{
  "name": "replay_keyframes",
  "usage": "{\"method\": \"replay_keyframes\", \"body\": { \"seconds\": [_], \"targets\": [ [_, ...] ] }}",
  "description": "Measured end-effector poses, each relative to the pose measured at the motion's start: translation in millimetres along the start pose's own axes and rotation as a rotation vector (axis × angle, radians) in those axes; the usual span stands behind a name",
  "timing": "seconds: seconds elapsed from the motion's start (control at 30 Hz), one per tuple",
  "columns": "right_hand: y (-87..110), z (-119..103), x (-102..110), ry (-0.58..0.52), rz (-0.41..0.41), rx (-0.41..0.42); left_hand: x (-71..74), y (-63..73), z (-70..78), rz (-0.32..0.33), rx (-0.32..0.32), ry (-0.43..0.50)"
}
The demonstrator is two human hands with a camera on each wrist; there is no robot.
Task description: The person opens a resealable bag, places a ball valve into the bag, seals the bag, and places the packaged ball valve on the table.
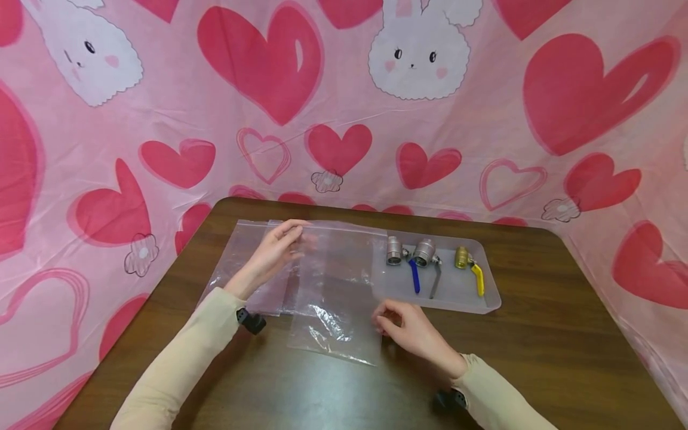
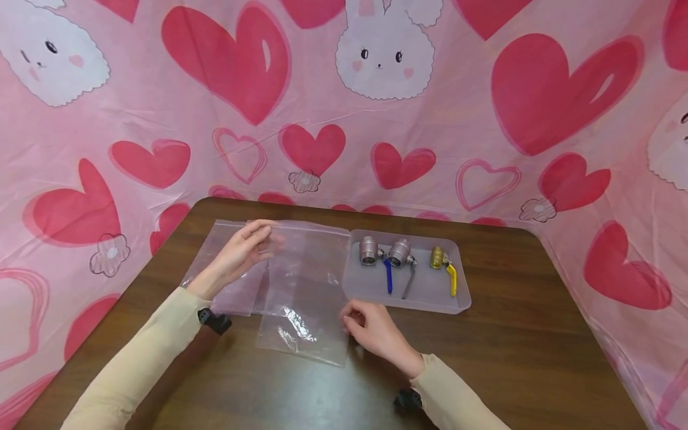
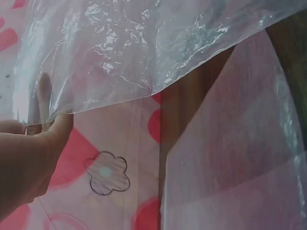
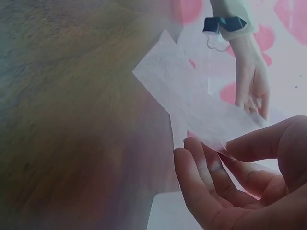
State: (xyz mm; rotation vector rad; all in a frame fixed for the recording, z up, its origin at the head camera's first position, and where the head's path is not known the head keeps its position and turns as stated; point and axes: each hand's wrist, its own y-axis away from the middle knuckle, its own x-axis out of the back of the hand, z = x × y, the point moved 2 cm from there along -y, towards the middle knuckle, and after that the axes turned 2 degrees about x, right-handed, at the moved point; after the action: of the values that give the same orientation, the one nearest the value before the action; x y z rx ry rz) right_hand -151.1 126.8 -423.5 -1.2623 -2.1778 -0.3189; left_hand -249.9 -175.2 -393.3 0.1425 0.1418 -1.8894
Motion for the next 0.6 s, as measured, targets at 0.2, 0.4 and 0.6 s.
{"method": "replay_keyframes", "body": {
  "seconds": [0.2, 0.4, 0.6],
  "targets": [
    [8.5, 7.2, 5.3, 0.027, 0.005, -0.014, -11.7, 7.4, 1.5, -0.054, -0.019, 0.023],
    [17.2, 13.8, 9.6, 0.069, 0.026, 0.016, -22.9, 10.9, 0.2, -0.055, -0.043, -0.018],
    [25.1, 15.1, 15.0, 0.124, 0.075, 0.068, -33.4, 15.1, -0.2, -0.036, -0.082, -0.056]
  ]
}}
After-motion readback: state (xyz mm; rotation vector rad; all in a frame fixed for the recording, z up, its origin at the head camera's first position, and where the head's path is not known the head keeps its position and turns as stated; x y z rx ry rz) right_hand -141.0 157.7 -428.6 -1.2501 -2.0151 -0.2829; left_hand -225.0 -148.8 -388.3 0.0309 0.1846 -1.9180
